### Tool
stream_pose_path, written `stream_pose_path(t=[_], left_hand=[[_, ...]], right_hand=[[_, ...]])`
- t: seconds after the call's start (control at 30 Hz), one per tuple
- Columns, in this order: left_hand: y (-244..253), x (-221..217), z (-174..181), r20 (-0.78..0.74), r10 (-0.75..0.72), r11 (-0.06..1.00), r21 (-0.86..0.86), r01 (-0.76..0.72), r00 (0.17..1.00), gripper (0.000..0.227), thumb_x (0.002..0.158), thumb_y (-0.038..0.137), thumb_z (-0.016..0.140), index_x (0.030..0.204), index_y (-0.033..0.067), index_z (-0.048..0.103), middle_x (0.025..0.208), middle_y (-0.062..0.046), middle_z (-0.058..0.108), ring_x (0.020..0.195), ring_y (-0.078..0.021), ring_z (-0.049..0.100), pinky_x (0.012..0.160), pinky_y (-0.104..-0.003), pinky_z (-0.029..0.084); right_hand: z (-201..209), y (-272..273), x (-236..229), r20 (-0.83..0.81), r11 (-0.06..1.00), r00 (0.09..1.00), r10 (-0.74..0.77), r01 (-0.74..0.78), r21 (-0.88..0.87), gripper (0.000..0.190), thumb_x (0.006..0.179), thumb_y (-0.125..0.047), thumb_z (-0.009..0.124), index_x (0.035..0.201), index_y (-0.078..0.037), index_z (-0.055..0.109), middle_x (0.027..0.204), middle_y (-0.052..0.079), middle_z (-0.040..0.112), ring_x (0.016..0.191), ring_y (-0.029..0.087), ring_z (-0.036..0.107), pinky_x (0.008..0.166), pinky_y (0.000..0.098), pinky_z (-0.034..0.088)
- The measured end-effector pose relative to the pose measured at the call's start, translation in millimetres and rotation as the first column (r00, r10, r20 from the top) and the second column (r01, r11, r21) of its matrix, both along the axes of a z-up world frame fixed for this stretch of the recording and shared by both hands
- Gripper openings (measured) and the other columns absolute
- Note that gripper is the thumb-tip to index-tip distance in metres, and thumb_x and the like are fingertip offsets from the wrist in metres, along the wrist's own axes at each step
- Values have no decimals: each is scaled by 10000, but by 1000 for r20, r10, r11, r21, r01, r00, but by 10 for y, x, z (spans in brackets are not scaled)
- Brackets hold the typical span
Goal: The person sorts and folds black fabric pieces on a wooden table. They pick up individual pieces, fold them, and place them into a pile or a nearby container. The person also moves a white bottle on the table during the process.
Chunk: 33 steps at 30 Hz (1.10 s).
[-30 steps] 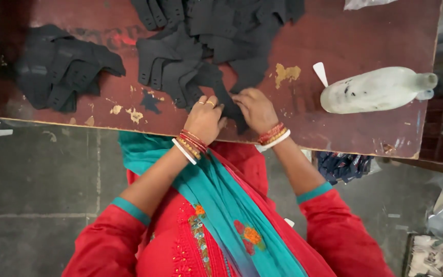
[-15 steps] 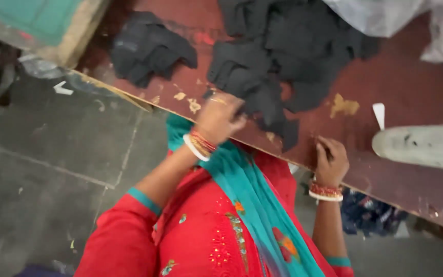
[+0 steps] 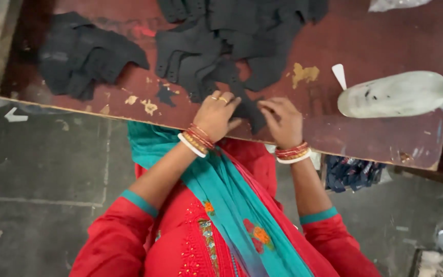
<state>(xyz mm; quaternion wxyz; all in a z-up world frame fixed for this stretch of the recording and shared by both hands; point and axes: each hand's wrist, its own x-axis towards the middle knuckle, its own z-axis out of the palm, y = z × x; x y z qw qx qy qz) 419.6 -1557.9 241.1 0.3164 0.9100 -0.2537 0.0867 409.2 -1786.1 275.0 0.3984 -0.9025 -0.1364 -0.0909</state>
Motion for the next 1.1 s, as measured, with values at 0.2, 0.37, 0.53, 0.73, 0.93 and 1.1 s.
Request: stream_pose_path(t=[0.2, 0.37, 0.53, 0.73, 0.93, 1.1], left_hand=[[-143, 22, -179, -91, -18, 998, -69, 12, 996, 340, 804, 203, 772, 1086, 14, 749, 1082, -132, 666, 1037, -365, 605, 924, -448, 505], [-157, 20, -163, -121, 2, 999, -37, -7, 993, 301, 789, 203, 780, 1025, 19, 746, 1057, -161, 665, 1015, -385, 610, 916, -464, 507], [54, -117, 3, -3, 48, 993, -111, -48, 999, 329, 800, 217, 771, 1049, 6, 728, 1054, -171, 665, 1020, -387, 613, 919, -467, 505], [1398, -57, 381, 62, 524, 844, -170, -508, 850, 364, 801, 291, 829, 1046, 39, 732, 1023, -187, 699, 991, -401, 631, 882, -511, 487], [1318, 452, 431, 172, 443, 895, -24, -446, 880, 586, 768, 319, 899, 1238, 17, 723, 1100, -208, 638, 1051, -425, 567, 887, -541, 464], [442, 770, -107, 221, -226, 974, 46, 221, 949, 401, 821, 125, 619, 1199, 130, 753, 1272, -77, 680, 1205, -316, 584, 1003, -483, 470]], right_hand=[[-493, -21, 99, 34, 953, 984, 174, -160, -257, 164, 936, -86, 699, 1094, -84, 744, 1087, 152, 672, 1034, 355, 664, 872, 438, 551], [-526, -41, -22, 57, 933, 975, 217, -189, -305, 186, 949, -64, 648, 1119, -67, 724, 1106, 158, 655, 1045, 370, 644, 885, 453, 541], [-249, -56, -317, 52, 970, 976, 213, -205, -128, 167, 912, -46, 711, 1072, -57, 755, 1049, 146, 692, 971, 344, 684, 847, 420, 559], [-436, -355, -266, 103, 948, 945, -311, 300, 104, 138, 973, -34, 745, 1110, -43, 759, 1112, 138, 716, 958, 246, 709, 807, 332, 552], [-444, -310, -229, 36, 951, 961, -276, 267, 157, 146, 952, -19, 722, 1095, -29, 750, 1081, 127, 708, 952, 234, 699, 857, 324, 563], [-246, -198, -236, 87, 982, 979, -184, 179, 55, 176, 934, -16, 742, 1108, -31, 764, 1085, 150, 715, 985, 273, 697, 884, 352, 553]])
